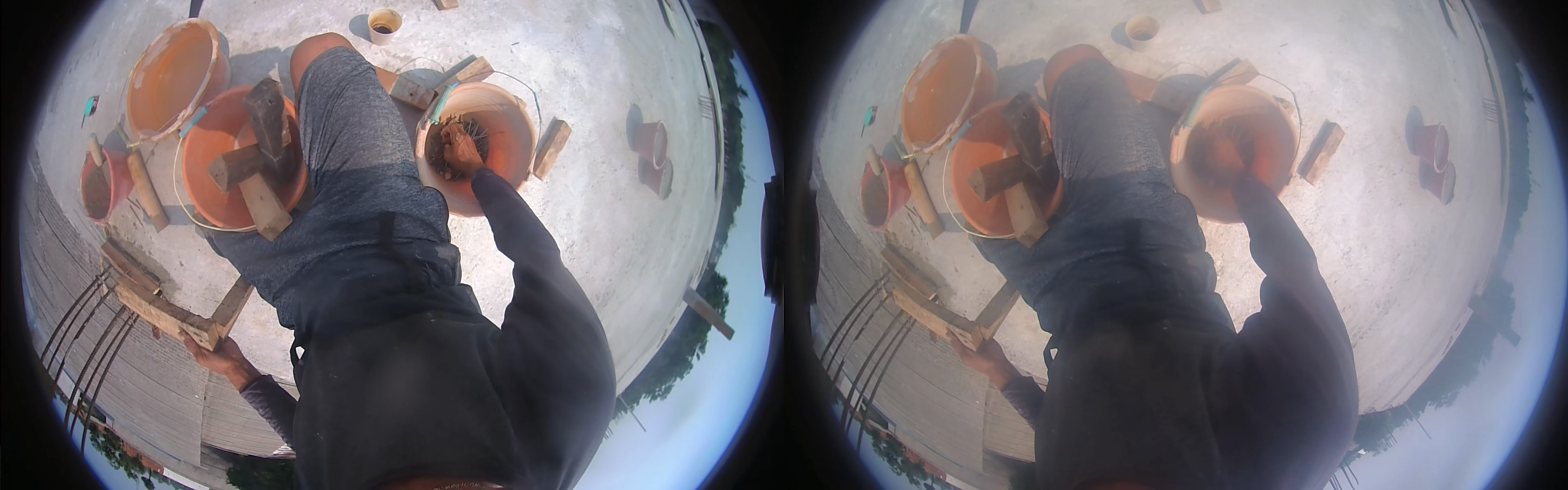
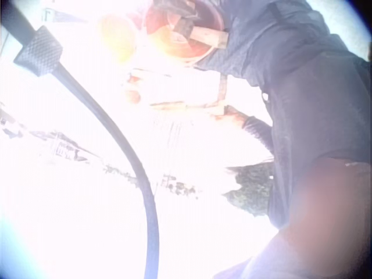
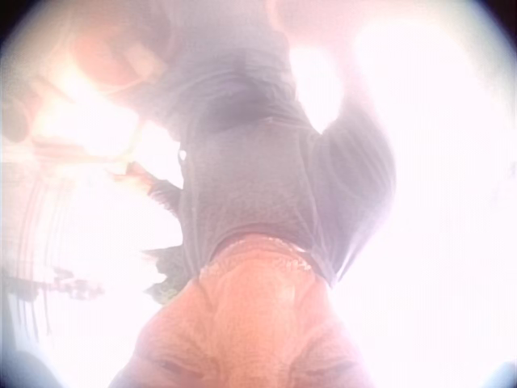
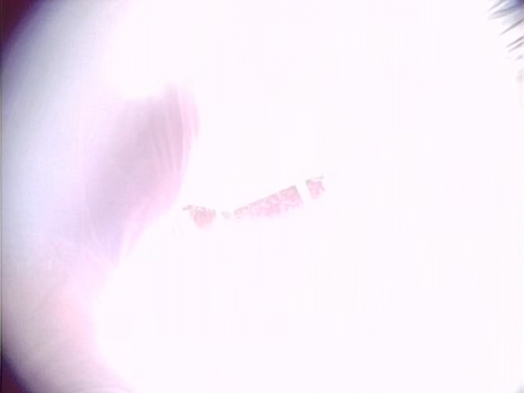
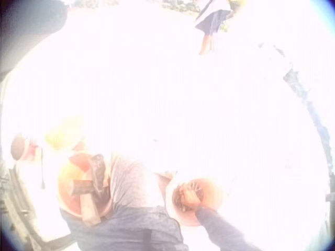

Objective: The person assembles a wooden frame by hammering nails into wooden planks. They pick up nails from a bucket, position the planks, and use a hammer to secure them together. The person also uses a tape measure to check dimensions during the process.

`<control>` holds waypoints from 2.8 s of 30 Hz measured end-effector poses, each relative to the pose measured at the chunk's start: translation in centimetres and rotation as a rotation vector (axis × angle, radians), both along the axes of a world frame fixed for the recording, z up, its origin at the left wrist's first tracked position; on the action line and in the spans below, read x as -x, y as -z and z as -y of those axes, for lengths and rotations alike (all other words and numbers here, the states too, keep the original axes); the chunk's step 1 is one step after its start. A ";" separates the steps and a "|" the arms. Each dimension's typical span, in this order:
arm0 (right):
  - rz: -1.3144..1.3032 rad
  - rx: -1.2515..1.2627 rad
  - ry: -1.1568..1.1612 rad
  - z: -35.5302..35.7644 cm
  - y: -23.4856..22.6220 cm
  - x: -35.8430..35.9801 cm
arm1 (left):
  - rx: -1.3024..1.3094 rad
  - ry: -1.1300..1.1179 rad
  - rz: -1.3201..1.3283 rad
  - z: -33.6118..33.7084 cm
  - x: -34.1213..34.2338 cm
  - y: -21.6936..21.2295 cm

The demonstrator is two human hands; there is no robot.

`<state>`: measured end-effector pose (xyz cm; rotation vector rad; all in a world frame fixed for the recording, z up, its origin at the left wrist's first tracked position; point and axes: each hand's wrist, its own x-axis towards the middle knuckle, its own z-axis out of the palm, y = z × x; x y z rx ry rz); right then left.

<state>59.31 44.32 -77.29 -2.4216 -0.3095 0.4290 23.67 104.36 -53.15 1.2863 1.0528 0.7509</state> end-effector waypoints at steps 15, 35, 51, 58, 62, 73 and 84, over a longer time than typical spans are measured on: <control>-0.014 0.101 0.088 -1.3 0.4 0.1 | -0.016 -0.010 -0.026 0.1 -0.2 -0.2; 0.013 0.070 0.038 -0.9 -0.6 -0.8 | -0.090 -0.022 -0.102 1.1 -1.1 -0.8; -0.131 -0.076 0.315 -1.3 -0.5 0.1 | -0.012 -0.023 0.004 0.2 0.0 -0.1; -0.057 0.431 0.095 -4.3 1.6 1.8 | -0.002 -0.036 0.003 0.6 -0.3 -0.5; 0.096 0.650 0.100 -6.1 2.7 2.0 | -0.033 -0.013 -0.123 0.5 -0.2 -0.6; 0.349 0.418 0.254 -7.1 2.3 1.5 | -0.080 -0.030 -0.107 1.8 -1.8 -1.1; 0.014 0.543 0.403 -8.0 2.8 0.7 | 0.031 -0.055 -0.170 1.6 -1.9 -1.7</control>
